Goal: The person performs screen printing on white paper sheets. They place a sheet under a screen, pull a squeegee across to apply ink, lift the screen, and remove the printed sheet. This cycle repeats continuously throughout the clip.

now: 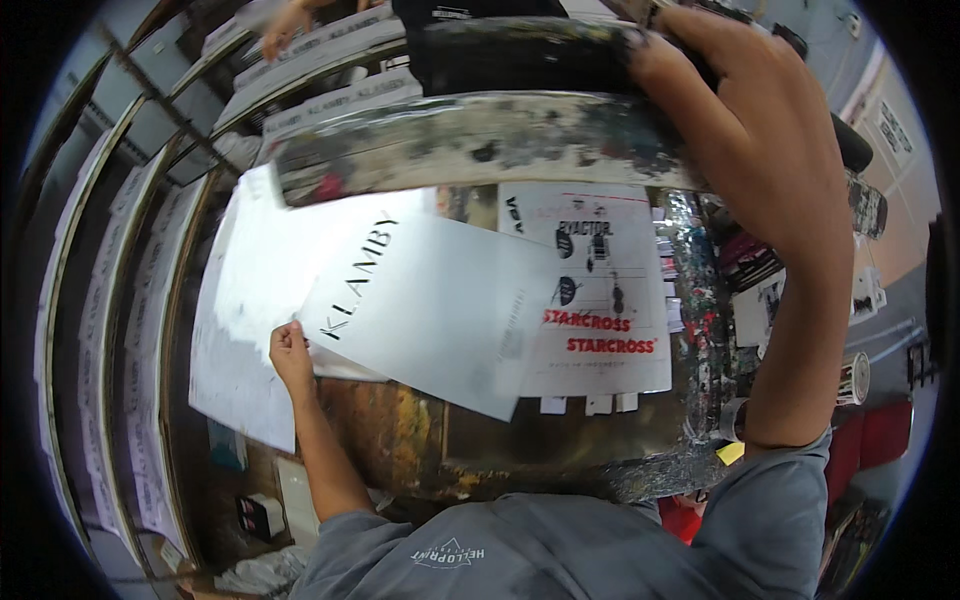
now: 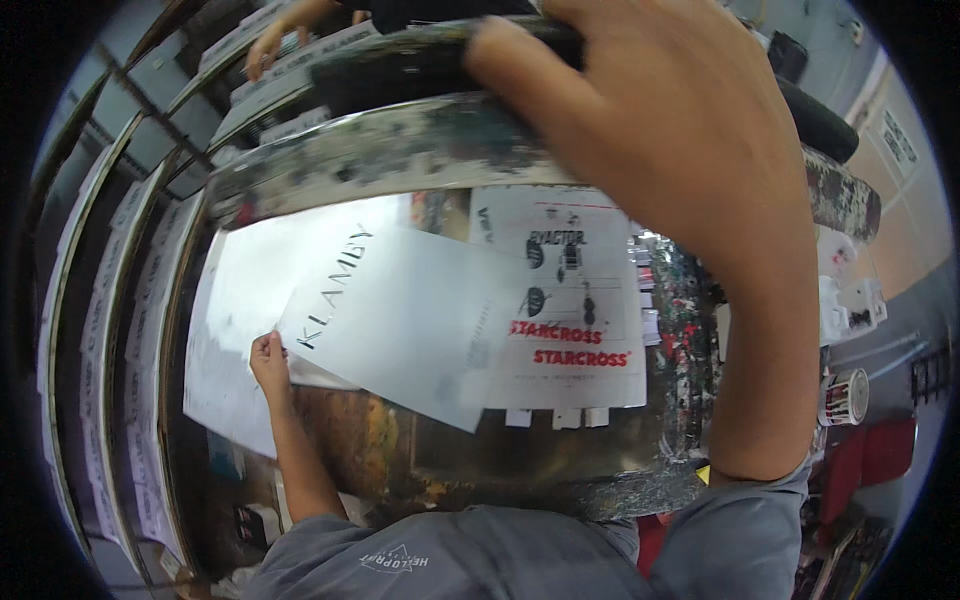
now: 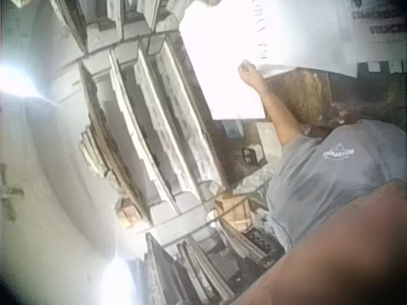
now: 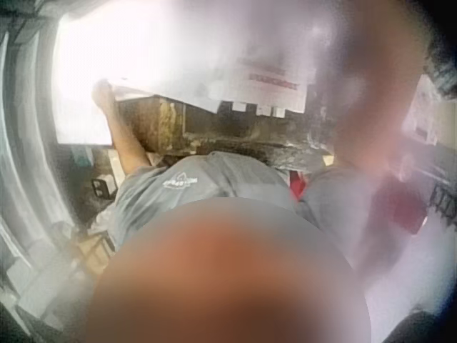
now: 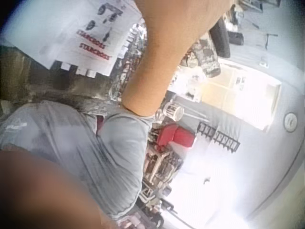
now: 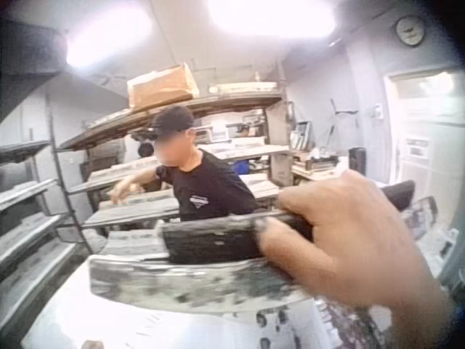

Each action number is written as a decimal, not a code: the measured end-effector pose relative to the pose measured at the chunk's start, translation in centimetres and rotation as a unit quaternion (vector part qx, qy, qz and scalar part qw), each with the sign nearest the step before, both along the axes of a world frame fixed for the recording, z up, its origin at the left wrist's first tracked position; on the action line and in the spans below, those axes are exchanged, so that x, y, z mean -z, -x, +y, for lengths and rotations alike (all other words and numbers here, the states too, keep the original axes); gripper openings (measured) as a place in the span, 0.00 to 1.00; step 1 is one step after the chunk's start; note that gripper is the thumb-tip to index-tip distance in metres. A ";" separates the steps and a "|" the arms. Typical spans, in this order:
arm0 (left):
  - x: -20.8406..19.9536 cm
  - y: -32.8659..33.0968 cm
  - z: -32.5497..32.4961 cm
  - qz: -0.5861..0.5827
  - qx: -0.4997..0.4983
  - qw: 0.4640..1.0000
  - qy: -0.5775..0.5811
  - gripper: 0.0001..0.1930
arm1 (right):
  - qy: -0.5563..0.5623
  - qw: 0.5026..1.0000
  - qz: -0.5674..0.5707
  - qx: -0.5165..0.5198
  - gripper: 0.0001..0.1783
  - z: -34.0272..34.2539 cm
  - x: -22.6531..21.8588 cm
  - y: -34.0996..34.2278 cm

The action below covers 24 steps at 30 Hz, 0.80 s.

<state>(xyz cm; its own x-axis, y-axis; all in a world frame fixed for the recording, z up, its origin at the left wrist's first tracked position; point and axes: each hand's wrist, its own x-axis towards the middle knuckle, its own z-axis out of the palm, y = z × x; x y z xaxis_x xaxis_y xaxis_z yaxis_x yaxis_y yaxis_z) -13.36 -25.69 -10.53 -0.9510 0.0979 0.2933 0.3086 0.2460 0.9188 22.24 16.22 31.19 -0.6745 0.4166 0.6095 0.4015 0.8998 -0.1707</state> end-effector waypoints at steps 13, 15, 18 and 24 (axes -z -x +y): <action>-3.3 -6.8 13.1 0.379 0.327 0.675 0.541 0.34 | -0.153 0.982 0.074 -0.085 0.25 0.8 3.9 -2.8; -3.2 -10.8 18.3 0.342 0.414 0.686 0.490 0.37 | -0.106 0.991 0.028 -0.078 0.26 0.7 3.4 -2.5; -2.6 -19.0 25.5 0.324 0.483 0.705 0.406 0.37 | -0.084 0.993 0.032 -0.078 0.26 1.0 3.0 -2.6; -0.3 -32.2 35.1 0.410 0.490 0.717 0.280 0.34 | -0.054 0.995 -0.020 -0.080 0.27 2.8 2.4 -3.5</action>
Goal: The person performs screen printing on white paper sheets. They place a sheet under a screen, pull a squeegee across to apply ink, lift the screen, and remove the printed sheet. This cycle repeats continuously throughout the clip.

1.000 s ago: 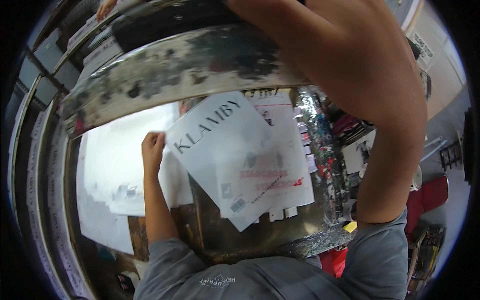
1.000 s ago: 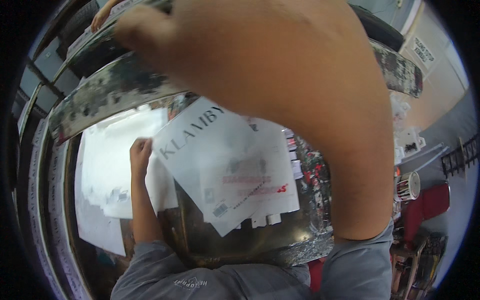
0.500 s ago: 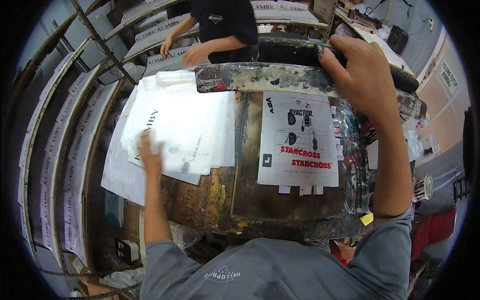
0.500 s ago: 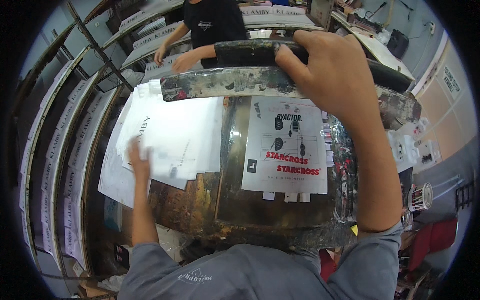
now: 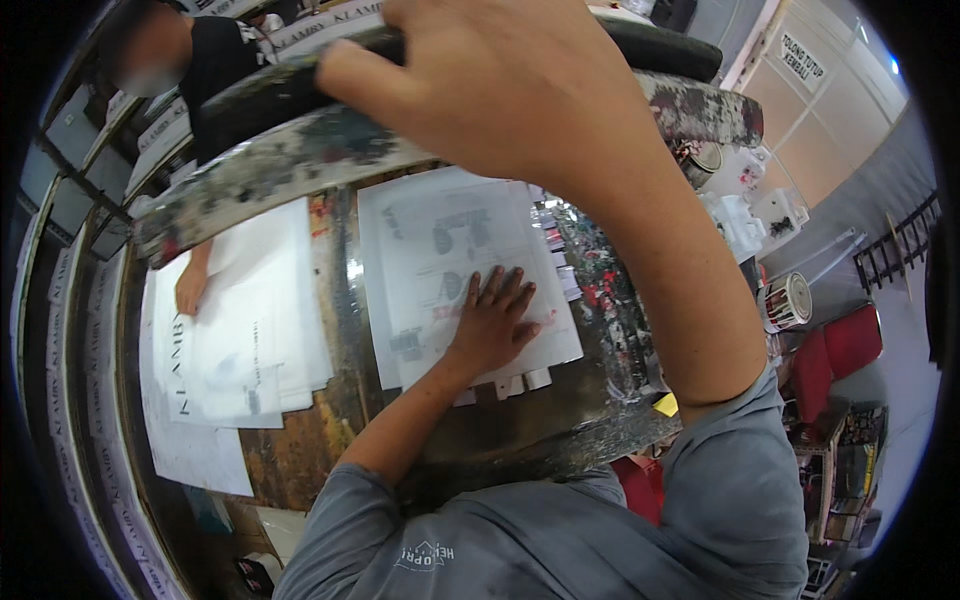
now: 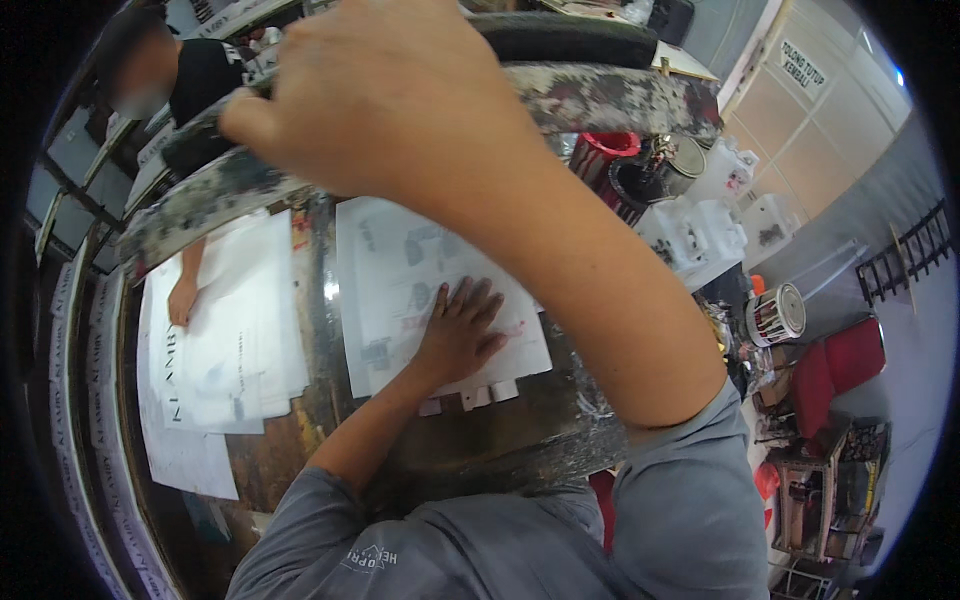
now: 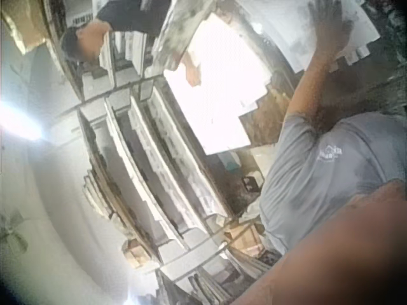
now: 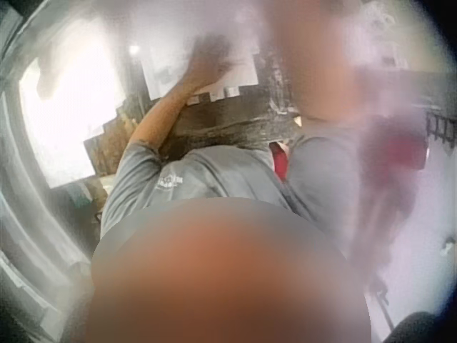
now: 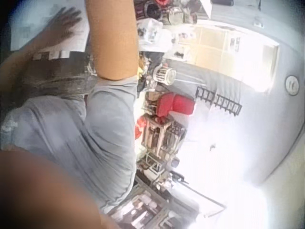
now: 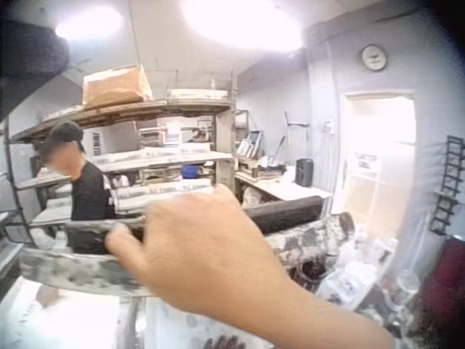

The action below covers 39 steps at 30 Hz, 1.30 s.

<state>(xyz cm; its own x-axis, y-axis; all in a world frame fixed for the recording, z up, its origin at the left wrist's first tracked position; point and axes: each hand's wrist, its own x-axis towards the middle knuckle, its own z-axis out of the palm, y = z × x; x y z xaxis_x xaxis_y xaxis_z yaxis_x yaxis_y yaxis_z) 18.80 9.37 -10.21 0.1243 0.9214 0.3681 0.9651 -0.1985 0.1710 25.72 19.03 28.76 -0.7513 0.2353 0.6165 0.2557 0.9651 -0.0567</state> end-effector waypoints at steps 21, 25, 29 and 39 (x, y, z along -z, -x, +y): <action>-1.6 5.6 -15.0 -0.050 -0.174 0.977 0.114 0.40 | 0.116 0.986 -0.072 0.094 0.37 -4.0 -3.3 0.0; -1.6 5.5 -14.7 -0.067 -0.166 0.981 0.082 0.43 | 0.088 0.993 -0.048 0.066 0.37 -2.7 -1.7 0.1; -6.5 6.2 -15.0 -0.213 -0.247 0.941 -0.084 0.50 | 0.024 0.999 0.032 0.027 0.34 -2.6 0.2 0.3; -9.0 5.4 -25.4 -0.548 -0.306 0.777 -0.042 0.50 | 0.100 0.964 -0.236 -0.066 0.19 -8.5 22.3 -9.7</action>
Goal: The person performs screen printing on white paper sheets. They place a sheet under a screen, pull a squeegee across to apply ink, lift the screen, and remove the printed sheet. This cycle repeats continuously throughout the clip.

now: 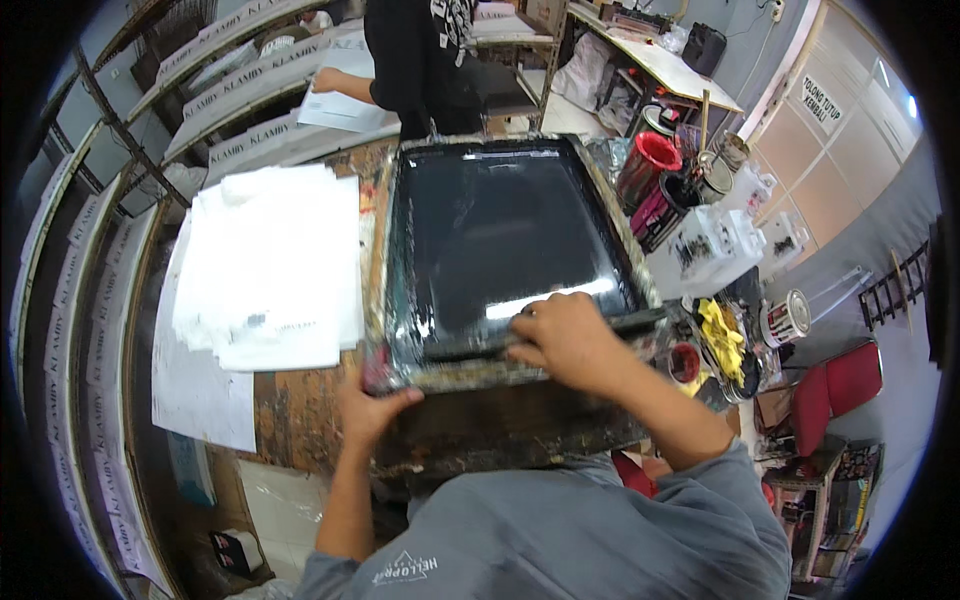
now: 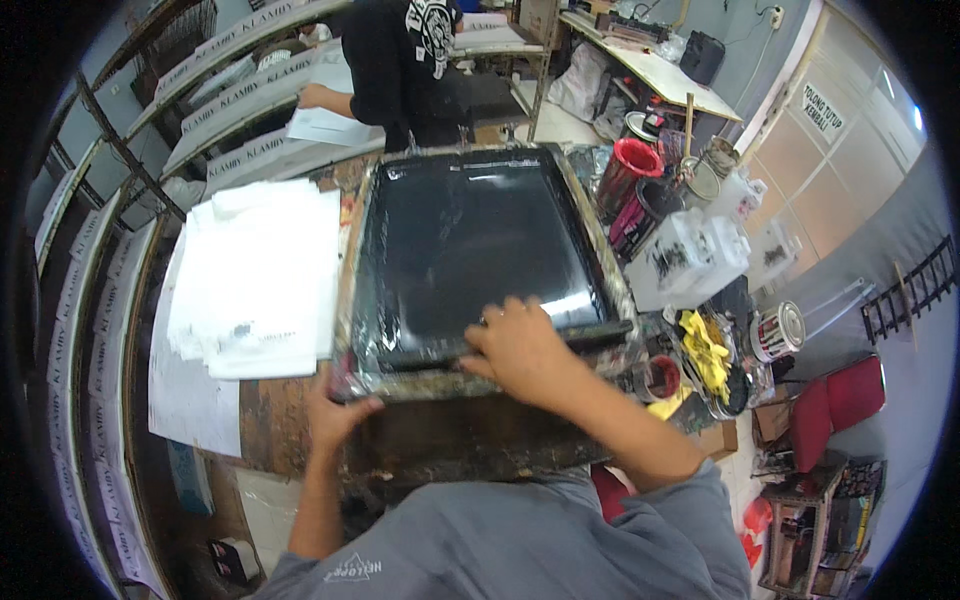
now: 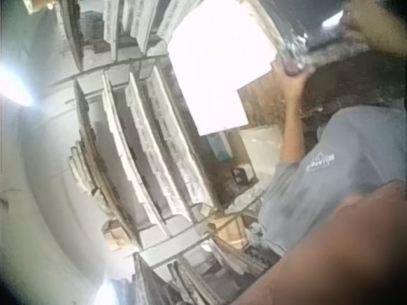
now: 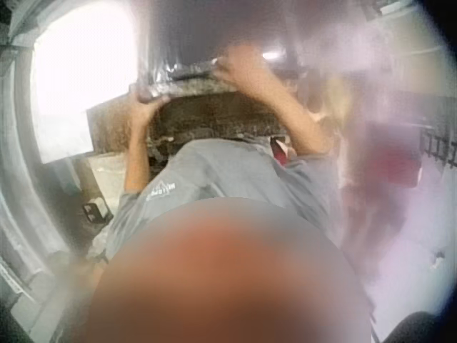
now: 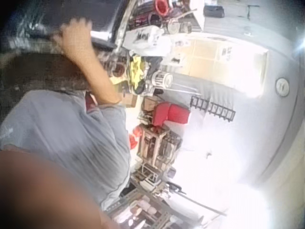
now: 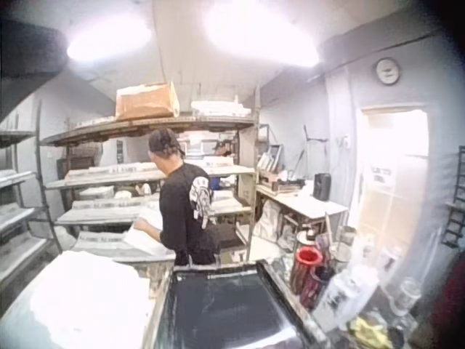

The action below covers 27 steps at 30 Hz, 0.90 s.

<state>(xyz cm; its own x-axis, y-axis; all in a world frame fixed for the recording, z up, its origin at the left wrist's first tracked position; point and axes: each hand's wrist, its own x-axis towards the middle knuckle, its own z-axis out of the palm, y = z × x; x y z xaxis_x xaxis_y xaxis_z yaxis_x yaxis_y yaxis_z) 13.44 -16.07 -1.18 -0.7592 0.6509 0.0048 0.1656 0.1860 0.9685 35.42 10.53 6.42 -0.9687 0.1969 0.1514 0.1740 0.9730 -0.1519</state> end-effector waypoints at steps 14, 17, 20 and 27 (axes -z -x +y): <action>6.1 0.5 -2.0 0.306 0.025 0.924 0.229 0.56 | -0.024 0.988 0.147 0.046 0.23 11.8 12.6 12.3; 6.2 0.5 -2.4 0.291 0.023 0.924 0.248 0.58 | -0.034 0.990 0.123 0.057 0.21 18.6 12.1 19.4; 6.6 0.4 -3.0 0.308 0.016 0.928 0.211 0.62 | -0.005 0.998 0.039 0.047 0.22 24.2 8.6 24.6; 7.9 0.0 -3.1 0.198 0.021 0.975 0.093 0.73 | -0.020 0.997 0.050 0.052 0.26 27.9 7.7 28.8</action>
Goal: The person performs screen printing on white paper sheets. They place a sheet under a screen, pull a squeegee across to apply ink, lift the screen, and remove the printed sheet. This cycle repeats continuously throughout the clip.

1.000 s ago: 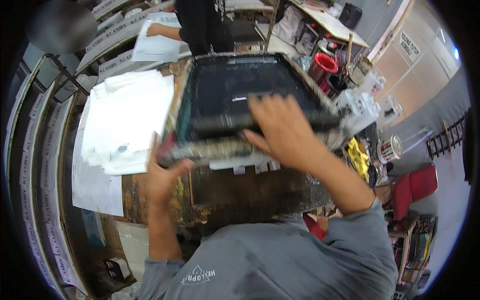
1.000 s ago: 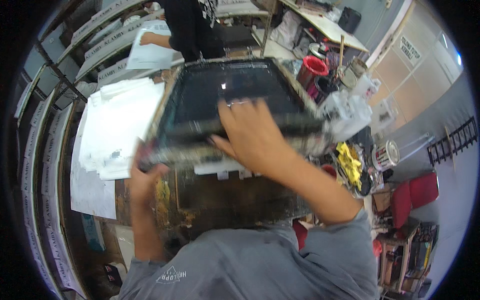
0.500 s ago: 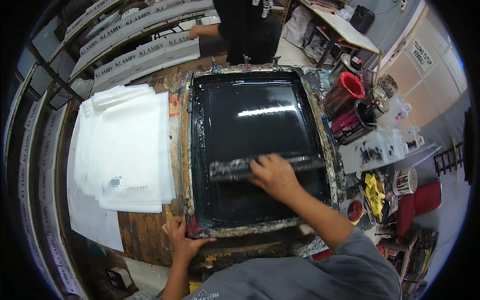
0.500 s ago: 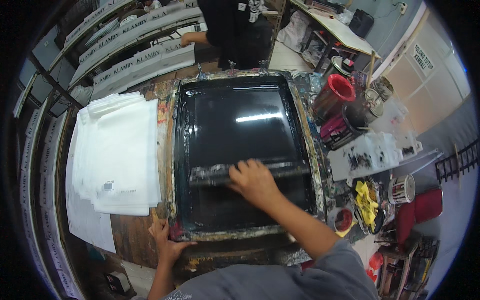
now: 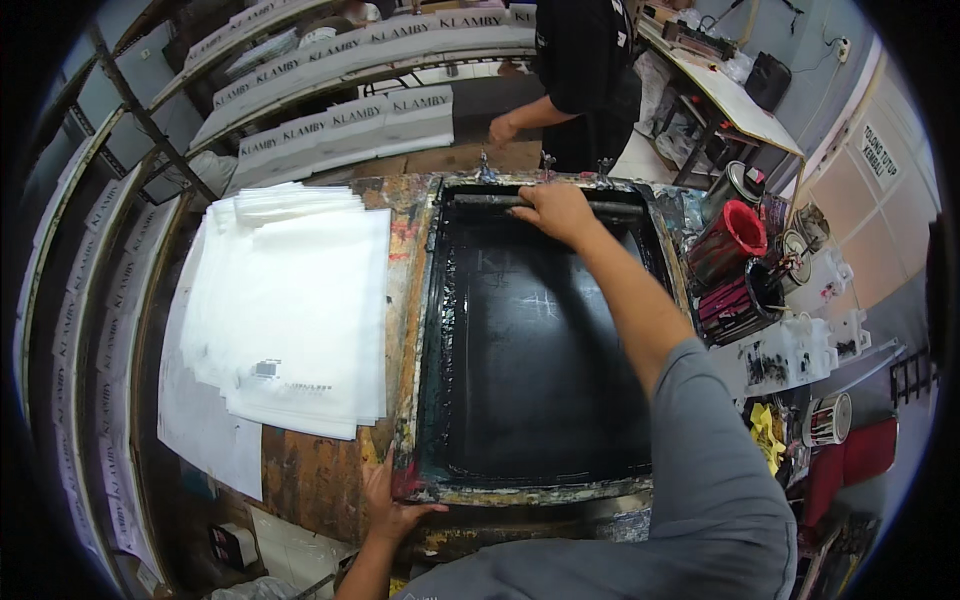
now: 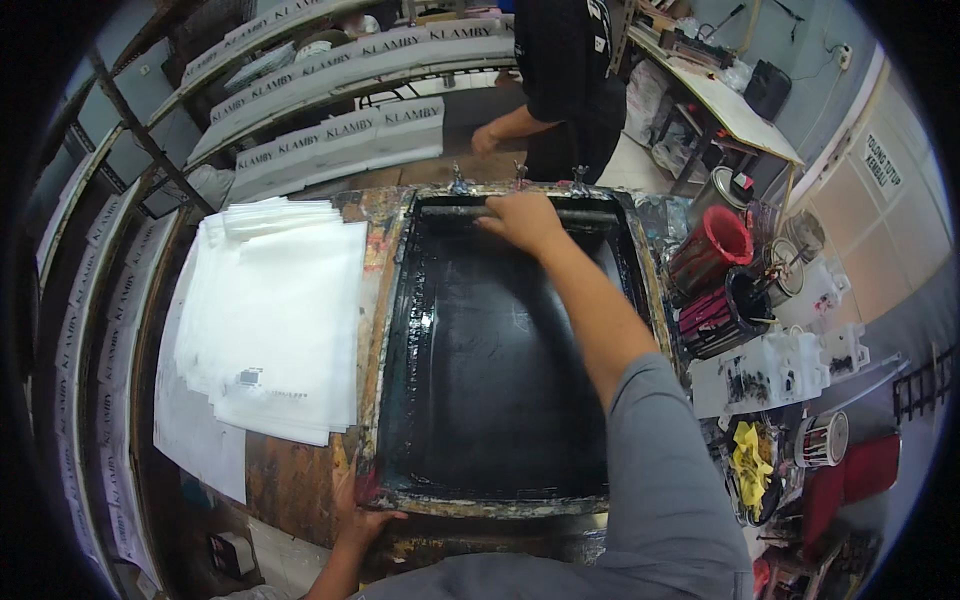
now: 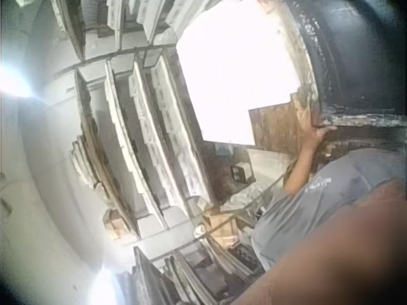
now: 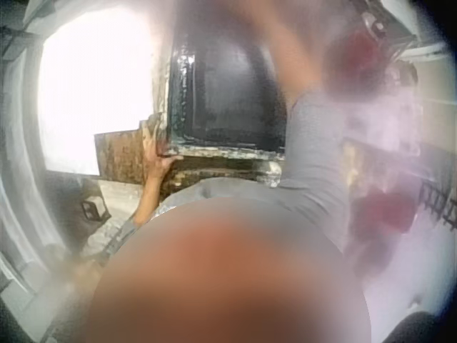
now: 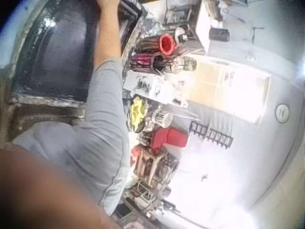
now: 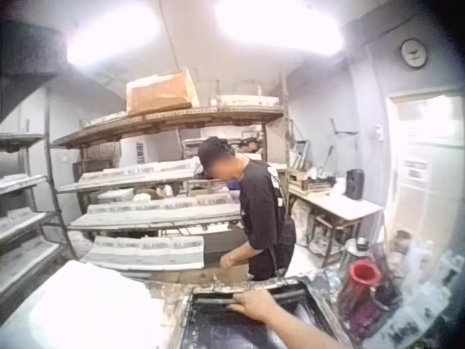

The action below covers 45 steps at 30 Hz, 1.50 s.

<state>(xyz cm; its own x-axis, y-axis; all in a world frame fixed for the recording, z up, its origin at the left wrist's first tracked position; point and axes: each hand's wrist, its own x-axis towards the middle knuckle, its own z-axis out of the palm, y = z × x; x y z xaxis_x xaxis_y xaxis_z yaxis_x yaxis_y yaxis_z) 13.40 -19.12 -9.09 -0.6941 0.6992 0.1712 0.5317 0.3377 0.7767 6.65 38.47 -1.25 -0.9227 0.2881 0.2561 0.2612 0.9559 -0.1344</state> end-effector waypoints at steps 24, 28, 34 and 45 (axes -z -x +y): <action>-14.1 -0.3 9.2 -0.091 -0.047 0.903 -0.417 0.43 | -0.089 0.984 0.149 0.033 0.18 -29.6 -20.5 -25.4; -13.9 7.0 15.4 0.018 0.024 0.840 -0.541 0.39 | -0.145 0.963 0.223 0.038 0.19 -24.9 -25.0 -21.0; -3.2 18.6 29.2 -0.013 0.025 0.989 -0.143 0.12 | -0.132 0.955 0.262 0.033 0.22 -20.4 -29.1 -17.2; -0.1 26.5 26.7 -0.135 0.019 0.980 -0.145 0.11 | -0.092 0.965 0.240 0.046 0.22 -18.9 -30.4 -16.4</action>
<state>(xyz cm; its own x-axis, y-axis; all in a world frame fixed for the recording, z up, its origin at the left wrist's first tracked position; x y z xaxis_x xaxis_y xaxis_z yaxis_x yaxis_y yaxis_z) -13.14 7.59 -9.02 -0.7153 0.6750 0.1806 0.3018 0.0653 0.9511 23.10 19.60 29.11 -0.6567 0.2720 0.7034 0.2967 0.9507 -0.0907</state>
